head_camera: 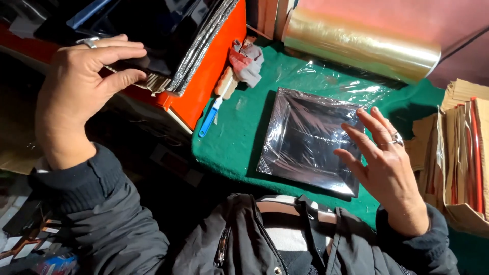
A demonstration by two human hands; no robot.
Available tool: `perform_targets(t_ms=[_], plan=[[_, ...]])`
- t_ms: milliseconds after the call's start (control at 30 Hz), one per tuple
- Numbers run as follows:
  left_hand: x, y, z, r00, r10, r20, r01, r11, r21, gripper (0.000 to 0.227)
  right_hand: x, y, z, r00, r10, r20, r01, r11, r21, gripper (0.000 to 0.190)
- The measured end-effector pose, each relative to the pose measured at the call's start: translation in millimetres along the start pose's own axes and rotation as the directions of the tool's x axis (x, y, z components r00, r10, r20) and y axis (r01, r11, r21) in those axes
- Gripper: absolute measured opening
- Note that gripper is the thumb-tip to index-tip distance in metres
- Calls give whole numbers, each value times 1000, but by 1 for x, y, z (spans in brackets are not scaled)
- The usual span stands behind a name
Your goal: Wrapping black plates in plastic film and securing them with cardboard and tape.
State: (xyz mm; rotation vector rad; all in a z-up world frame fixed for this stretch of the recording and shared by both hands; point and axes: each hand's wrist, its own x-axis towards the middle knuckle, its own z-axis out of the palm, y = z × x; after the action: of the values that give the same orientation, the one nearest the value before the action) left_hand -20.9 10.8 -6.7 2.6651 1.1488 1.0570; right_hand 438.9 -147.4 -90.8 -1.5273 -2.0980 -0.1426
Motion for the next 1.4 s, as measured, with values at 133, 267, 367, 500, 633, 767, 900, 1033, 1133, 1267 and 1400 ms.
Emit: perform_targets(t_ms=[133,267,367,500,633,767,900,1033,1133,1267,1400], plan=[[3,10,1,993,105,47,-108,992,66,55,0,4,4,1000,-4,11,4,1000,4,46],[1,9,11,988,145,50,-151,978,146,63,-2,9,5,999,20,34,-19,1000,-21,47],[-3,0,15,997,76,22,-77,994,76,49,-2,11,6,999,-9,38,10,1000,-25,47],[-4,1,19,990,142,-11,-139,979,149,49,-1,13,7,998,-19,54,19,1000,0,47],[4,25,17,989,139,-52,-120,953,278,56,0,12,7,997,-29,73,28,1000,13,46],[4,28,22,984,173,-52,-150,942,301,55,1,10,8,995,-43,84,42,999,15,48],[5,29,28,973,228,-48,-198,919,341,44,3,10,11,993,-73,88,64,994,92,48],[15,36,37,934,337,-120,-269,883,384,36,8,16,13,980,-51,192,-19,938,347,48],[19,33,43,899,406,-162,-296,839,457,30,7,31,23,971,-37,238,-100,838,537,51],[35,51,38,864,466,-190,-335,814,474,28,8,44,44,953,13,302,-267,503,822,60],[39,70,40,909,365,-202,-275,889,366,8,27,36,49,913,-32,408,-396,178,901,77]])
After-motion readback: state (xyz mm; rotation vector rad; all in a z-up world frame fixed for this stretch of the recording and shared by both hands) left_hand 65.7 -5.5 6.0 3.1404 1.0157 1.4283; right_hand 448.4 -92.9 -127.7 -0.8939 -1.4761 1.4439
